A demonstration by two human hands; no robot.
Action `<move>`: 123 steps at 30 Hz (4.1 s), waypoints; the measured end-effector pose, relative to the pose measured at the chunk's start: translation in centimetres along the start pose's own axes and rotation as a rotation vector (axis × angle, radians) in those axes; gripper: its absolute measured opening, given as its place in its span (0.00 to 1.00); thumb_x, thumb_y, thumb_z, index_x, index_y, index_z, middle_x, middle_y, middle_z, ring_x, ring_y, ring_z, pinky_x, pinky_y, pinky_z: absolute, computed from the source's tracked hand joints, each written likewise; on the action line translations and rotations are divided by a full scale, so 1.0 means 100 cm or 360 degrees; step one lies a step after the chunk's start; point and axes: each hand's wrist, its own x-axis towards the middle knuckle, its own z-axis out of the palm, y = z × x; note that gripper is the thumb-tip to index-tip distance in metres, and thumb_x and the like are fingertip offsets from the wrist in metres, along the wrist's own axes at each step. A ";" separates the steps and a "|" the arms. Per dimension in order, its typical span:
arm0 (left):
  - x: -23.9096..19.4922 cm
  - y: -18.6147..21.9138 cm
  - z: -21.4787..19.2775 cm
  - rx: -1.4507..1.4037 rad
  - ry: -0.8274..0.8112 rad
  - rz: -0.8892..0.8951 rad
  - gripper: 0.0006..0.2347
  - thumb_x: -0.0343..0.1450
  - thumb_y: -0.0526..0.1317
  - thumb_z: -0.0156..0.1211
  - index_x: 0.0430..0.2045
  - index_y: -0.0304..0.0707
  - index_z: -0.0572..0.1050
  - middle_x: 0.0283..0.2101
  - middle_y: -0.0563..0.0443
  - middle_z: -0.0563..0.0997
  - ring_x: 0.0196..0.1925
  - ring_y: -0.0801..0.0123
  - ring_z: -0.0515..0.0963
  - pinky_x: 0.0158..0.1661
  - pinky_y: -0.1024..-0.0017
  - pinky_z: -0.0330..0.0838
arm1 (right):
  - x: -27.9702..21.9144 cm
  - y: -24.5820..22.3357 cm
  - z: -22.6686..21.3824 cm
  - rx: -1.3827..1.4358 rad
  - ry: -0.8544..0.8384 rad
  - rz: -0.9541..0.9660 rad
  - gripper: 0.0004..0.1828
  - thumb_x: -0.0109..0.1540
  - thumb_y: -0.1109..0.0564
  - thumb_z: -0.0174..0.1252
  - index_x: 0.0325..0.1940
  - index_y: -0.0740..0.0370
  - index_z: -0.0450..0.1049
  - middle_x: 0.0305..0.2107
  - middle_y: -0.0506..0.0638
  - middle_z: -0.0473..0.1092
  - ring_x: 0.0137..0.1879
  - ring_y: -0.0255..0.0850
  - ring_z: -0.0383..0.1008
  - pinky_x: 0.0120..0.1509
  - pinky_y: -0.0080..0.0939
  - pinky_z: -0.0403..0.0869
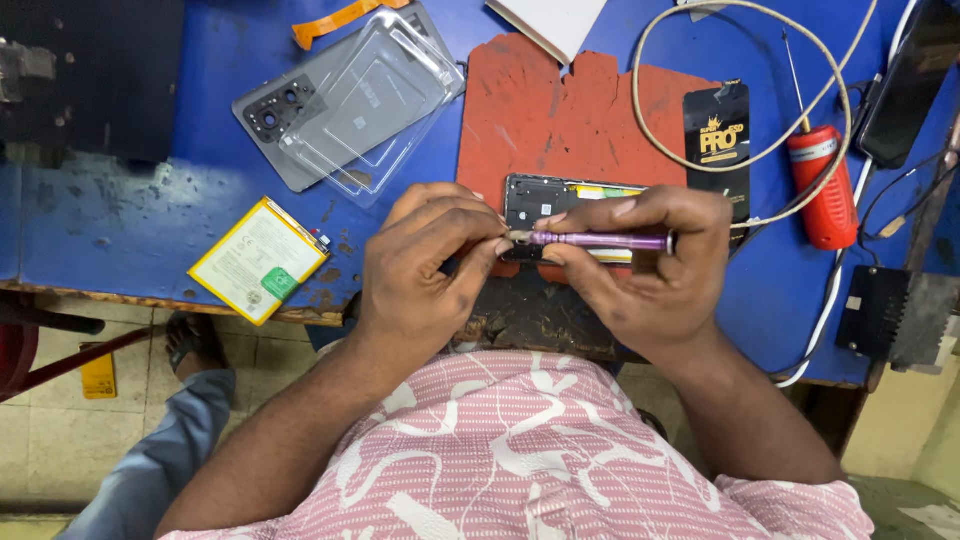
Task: The person removes a battery from a disassembled smartphone, places a new battery inside, and uses a screwdriver to tighten screws on the internal frame. The person then uses a hot air gun to apply heat to the phone's interior and handles the back cover.
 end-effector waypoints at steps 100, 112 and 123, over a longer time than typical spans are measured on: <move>0.026 0.001 -0.073 0.1589 -0.0231 0.0231 0.31 0.67 0.45 0.77 0.61 0.26 0.70 0.62 0.34 0.72 0.61 0.47 0.70 0.60 0.54 0.65 | 0.029 0.012 -0.087 -0.1417 -0.0201 -0.0087 0.13 0.67 0.63 0.75 0.51 0.62 0.77 0.48 0.52 0.77 0.54 0.46 0.76 0.58 0.43 0.75; 0.067 0.002 -0.057 0.1395 -0.0099 0.0440 0.25 0.69 0.38 0.73 0.58 0.30 0.69 0.54 0.36 0.73 0.57 0.42 0.71 0.57 0.54 0.66 | 0.021 -0.008 -0.048 -0.1235 -0.0724 -0.0032 0.47 0.50 0.53 0.75 0.69 0.67 0.63 0.51 0.61 0.71 0.58 0.56 0.69 0.65 0.53 0.71; 0.106 -0.007 -0.036 0.1301 -0.0320 0.0625 0.24 0.68 0.37 0.71 0.56 0.26 0.70 0.54 0.32 0.75 0.56 0.39 0.73 0.54 0.50 0.67 | -0.005 0.000 -0.088 -0.1072 -0.0277 0.0003 0.26 0.61 0.58 0.73 0.60 0.61 0.72 0.54 0.54 0.75 0.56 0.46 0.78 0.56 0.42 0.78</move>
